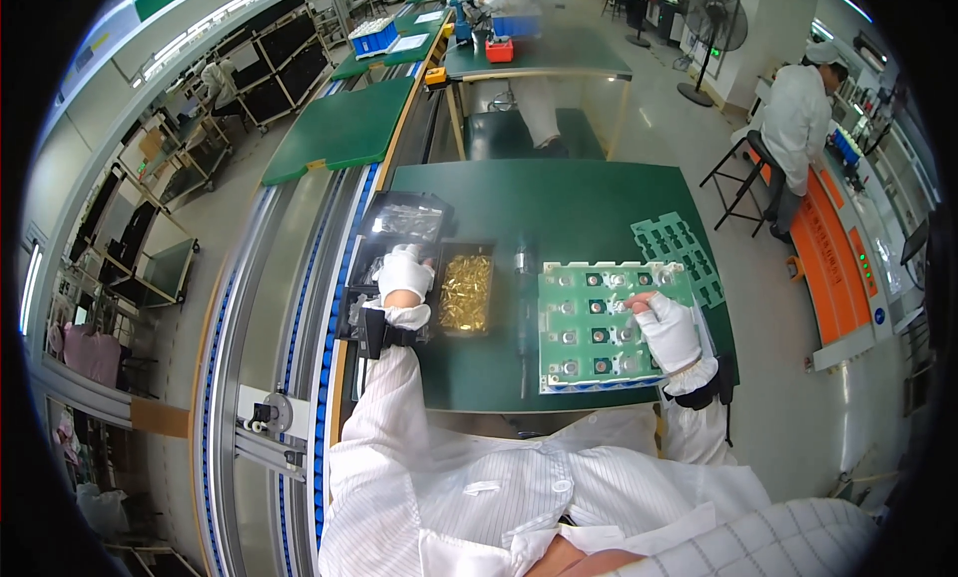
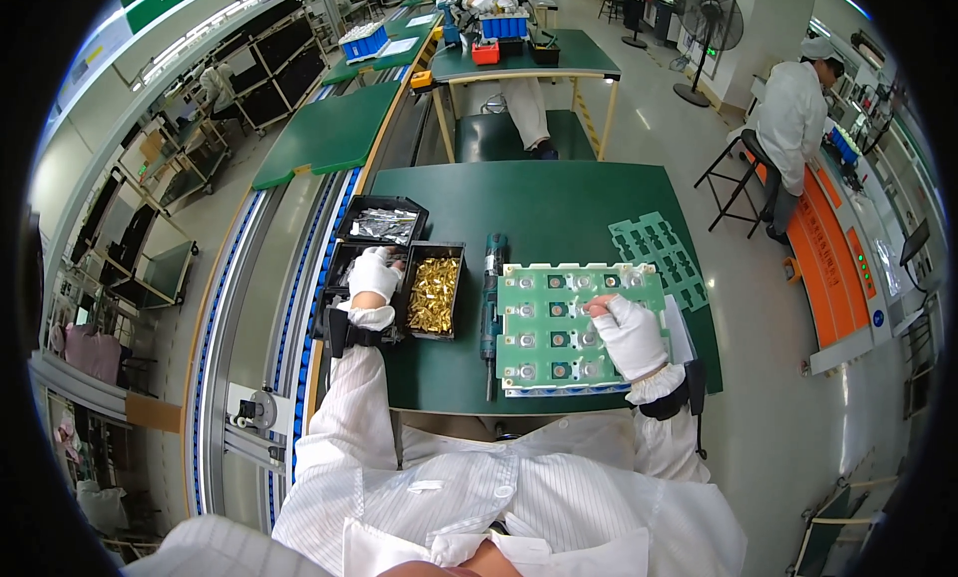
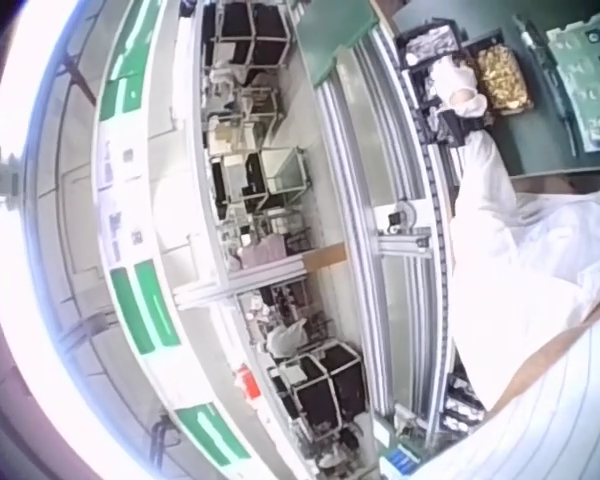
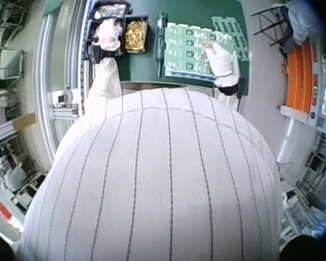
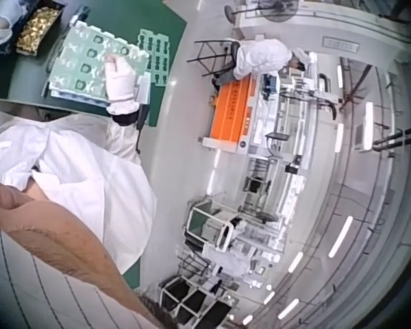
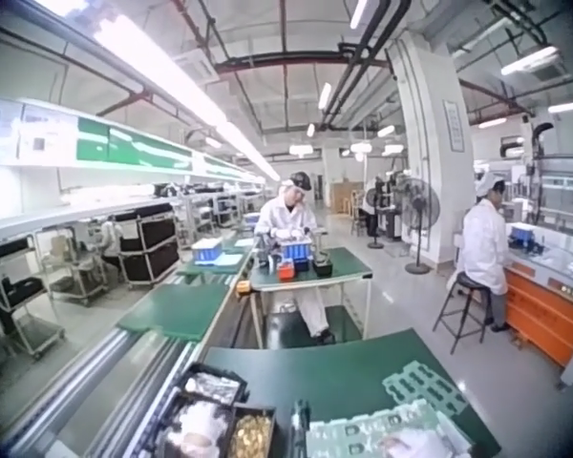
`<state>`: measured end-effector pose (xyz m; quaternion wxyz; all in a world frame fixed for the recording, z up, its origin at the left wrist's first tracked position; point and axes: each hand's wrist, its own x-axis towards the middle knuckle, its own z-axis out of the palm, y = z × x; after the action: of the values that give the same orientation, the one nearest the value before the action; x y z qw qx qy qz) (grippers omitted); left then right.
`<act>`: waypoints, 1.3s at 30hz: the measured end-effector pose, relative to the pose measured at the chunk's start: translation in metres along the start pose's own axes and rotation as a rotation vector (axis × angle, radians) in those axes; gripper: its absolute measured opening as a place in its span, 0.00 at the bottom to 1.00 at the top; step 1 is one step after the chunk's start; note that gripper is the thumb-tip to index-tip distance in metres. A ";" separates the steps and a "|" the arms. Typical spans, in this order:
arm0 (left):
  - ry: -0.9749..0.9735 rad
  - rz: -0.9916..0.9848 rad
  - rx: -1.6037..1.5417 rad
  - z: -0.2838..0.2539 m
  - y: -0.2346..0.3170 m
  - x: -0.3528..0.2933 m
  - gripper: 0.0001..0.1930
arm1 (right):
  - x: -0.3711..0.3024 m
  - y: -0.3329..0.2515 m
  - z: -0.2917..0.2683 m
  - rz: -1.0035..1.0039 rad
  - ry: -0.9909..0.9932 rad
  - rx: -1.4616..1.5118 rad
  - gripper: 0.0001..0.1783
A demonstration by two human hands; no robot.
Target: A worker reads a document, picks up metal plates from a bin, and places them onto a circuit board. They use a power tool to secure the plates, then receive a battery pack and place the board on top of it.
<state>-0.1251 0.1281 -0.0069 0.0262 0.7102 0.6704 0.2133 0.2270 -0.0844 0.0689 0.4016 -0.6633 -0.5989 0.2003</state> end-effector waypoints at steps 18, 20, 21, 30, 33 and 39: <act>0.165 -0.010 -0.372 0.033 -0.061 0.018 0.12 | 0.001 -0.003 0.003 -0.074 0.007 0.015 0.05; 0.226 -0.053 -0.668 0.029 -0.083 0.016 0.12 | 0.002 -0.001 0.007 -0.122 0.025 0.020 0.06; 0.233 -0.078 -0.822 0.024 -0.087 0.012 0.13 | 0.003 0.002 0.006 -0.110 0.021 0.028 0.06; -0.205 -0.052 -0.157 -0.048 -0.069 -0.065 0.16 | -0.002 0.000 0.001 -0.073 0.007 0.019 0.05; -0.126 -0.029 0.105 -0.046 -0.051 -0.081 0.22 | -0.006 -0.002 -0.002 -0.058 -0.008 0.041 0.06; 0.004 0.061 0.076 -0.021 -0.024 -0.048 0.16 | -0.019 -0.046 -0.044 -0.165 -0.177 0.812 0.19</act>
<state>-0.1555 0.0794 -0.0089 -0.0086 0.7303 0.6561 0.1900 0.2263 -0.1172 0.1268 0.5919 -0.3813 -0.5548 0.4432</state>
